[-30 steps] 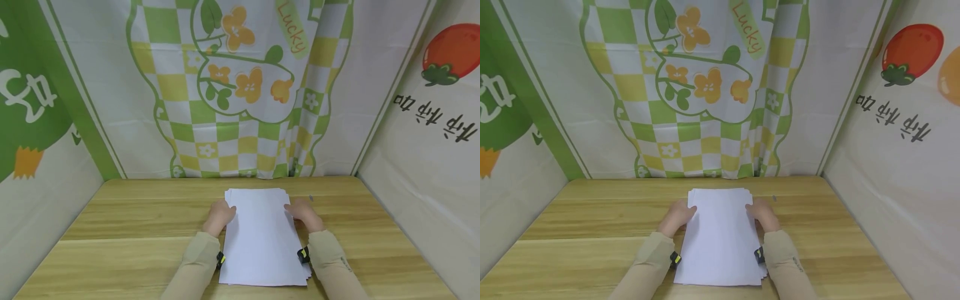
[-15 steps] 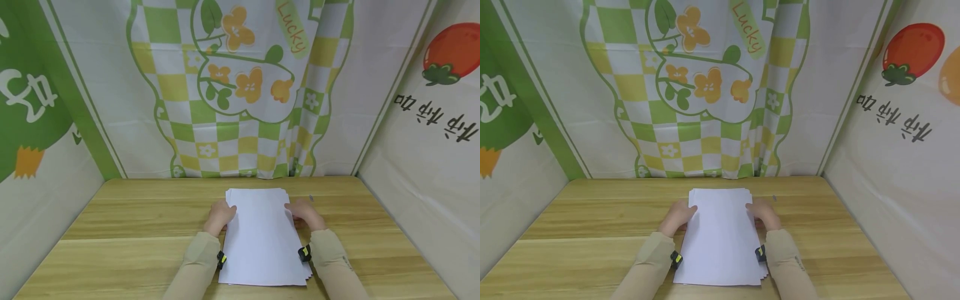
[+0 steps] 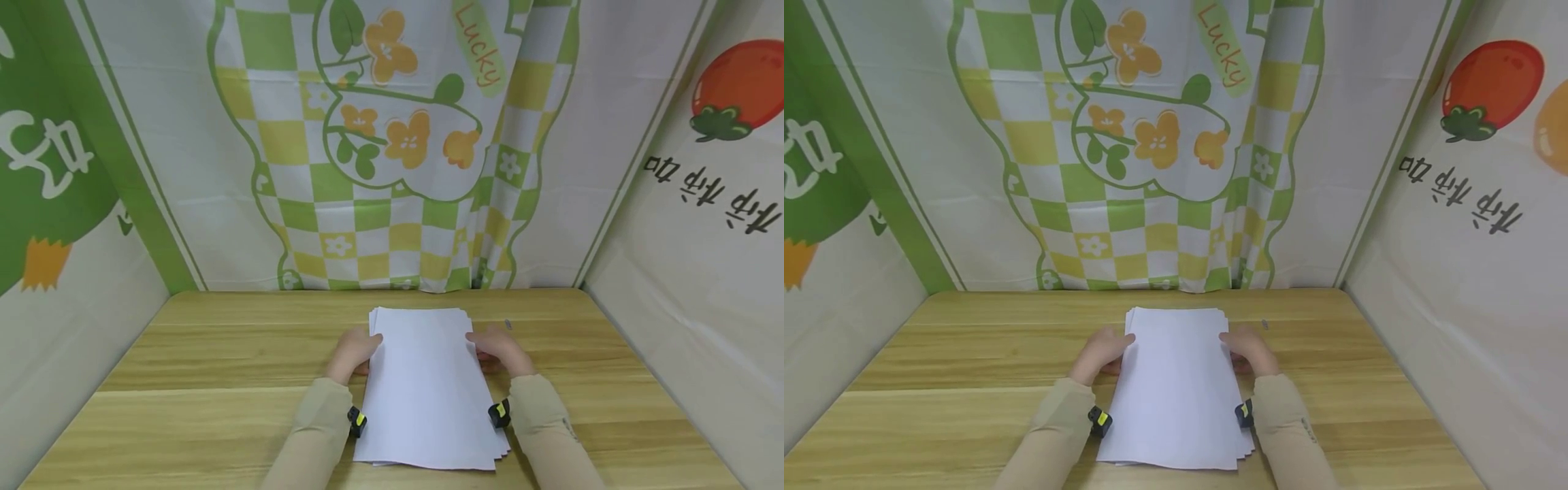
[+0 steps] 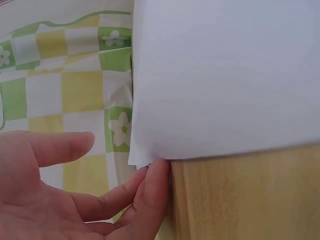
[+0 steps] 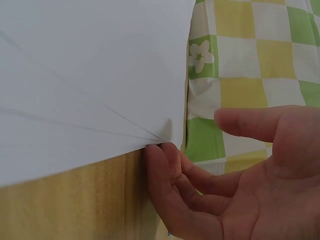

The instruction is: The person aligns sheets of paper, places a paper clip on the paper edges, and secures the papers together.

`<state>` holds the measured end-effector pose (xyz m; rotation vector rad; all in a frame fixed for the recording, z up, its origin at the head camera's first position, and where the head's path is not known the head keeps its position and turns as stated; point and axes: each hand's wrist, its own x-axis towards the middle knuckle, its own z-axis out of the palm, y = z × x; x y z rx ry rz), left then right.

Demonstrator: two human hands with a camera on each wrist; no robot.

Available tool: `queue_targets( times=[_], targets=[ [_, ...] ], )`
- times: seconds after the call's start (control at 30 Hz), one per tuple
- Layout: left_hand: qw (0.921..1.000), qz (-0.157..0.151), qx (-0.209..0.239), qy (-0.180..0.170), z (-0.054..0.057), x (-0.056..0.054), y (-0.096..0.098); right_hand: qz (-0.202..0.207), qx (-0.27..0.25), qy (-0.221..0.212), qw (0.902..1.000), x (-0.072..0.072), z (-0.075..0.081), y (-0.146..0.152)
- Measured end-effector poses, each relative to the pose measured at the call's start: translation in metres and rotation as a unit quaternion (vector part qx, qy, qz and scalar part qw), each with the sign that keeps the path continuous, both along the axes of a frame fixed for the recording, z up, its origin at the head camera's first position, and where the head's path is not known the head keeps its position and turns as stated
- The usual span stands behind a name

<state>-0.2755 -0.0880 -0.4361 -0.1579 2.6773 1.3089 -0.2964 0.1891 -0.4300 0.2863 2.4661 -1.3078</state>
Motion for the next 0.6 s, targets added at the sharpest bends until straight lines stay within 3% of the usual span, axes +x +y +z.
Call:
queue_targets(
  times=[0.27, 0.6],
  targets=[
    [0.9999, 0.007, -0.01, 0.007, 0.0005, 0.0004, -0.0013, -0.008, -0.01, -0.026, 0.9996, -0.0021, 0.0014, 0.0028],
    [0.9991, 0.033, 0.024, 0.005, 0.0019, 0.0022, -0.0006, -0.017, -0.036, -0.043, 0.9983, -0.003, 0.0004, 0.0059]
  ],
)
